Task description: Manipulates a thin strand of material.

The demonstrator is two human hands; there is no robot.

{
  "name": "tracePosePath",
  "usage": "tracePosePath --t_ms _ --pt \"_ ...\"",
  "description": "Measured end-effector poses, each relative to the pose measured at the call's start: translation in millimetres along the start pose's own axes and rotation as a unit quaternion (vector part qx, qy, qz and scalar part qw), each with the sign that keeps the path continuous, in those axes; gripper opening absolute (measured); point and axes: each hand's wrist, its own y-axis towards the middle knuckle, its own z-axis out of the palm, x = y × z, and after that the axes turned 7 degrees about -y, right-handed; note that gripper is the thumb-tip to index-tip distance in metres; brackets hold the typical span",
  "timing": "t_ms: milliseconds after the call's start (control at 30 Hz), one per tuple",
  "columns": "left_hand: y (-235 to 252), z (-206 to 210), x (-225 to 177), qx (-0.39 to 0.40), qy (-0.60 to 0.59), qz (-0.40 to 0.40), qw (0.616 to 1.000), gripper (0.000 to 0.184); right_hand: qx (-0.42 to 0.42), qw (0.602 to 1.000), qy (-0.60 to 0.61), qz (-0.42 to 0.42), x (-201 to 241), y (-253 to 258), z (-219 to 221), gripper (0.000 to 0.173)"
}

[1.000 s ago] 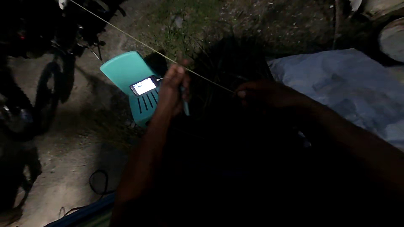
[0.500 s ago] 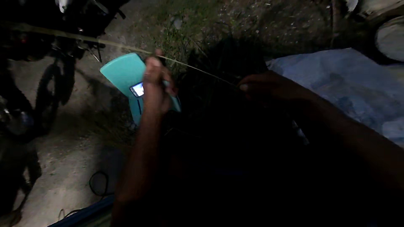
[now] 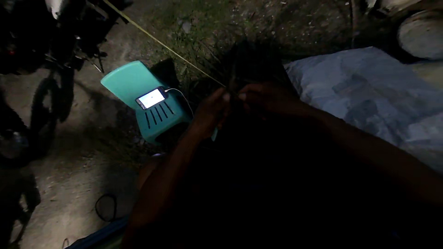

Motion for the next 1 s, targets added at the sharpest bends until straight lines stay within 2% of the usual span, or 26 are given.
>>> tracePosePath --t_ms 100,267,400,467,533,600,767,867,1000 --pt "4 -14 -10 -0.039 -0.039 0.051 0.997 0.036 0.000 1.000 -0.022 -0.016 0 -2 -3 0.028" --pt "-3 -1 -3 0.011 -0.019 0.020 1.000 0.035 0.002 0.999 -0.025 -0.028 -1 -4 -9 0.027" --pt "9 -30 -20 -0.046 -0.073 0.088 0.992 0.035 0.015 0.999 -0.040 -0.029 -1 -8 -15 0.029" --pt "4 -18 -15 -0.037 -0.055 0.073 0.995 0.035 -0.001 0.999 -0.033 -0.023 1 -8 -15 0.027" --pt "-3 3 -3 -0.001 -0.016 0.023 1.000 0.035 -0.019 0.999 -0.025 -0.006 7 -9 -14 0.024" --pt "-1 6 -1 0.020 -0.010 0.005 1.000 0.037 -0.020 1.000 -0.021 -0.008 4 -7 -14 0.023" --pt "8 -10 -11 -0.027 -0.036 0.051 0.998 0.039 -0.006 1.000 -0.015 -0.022 1 -8 -16 0.026" --pt "4 0 -7 -0.004 -0.035 0.031 0.999 0.039 -0.009 0.999 -0.008 -0.042 -2 -8 -16 0.025" --pt "12 -31 -27 -0.068 -0.051 0.075 0.994 0.035 0.009 1.000 -0.019 -0.004 0 -10 -21 0.025"
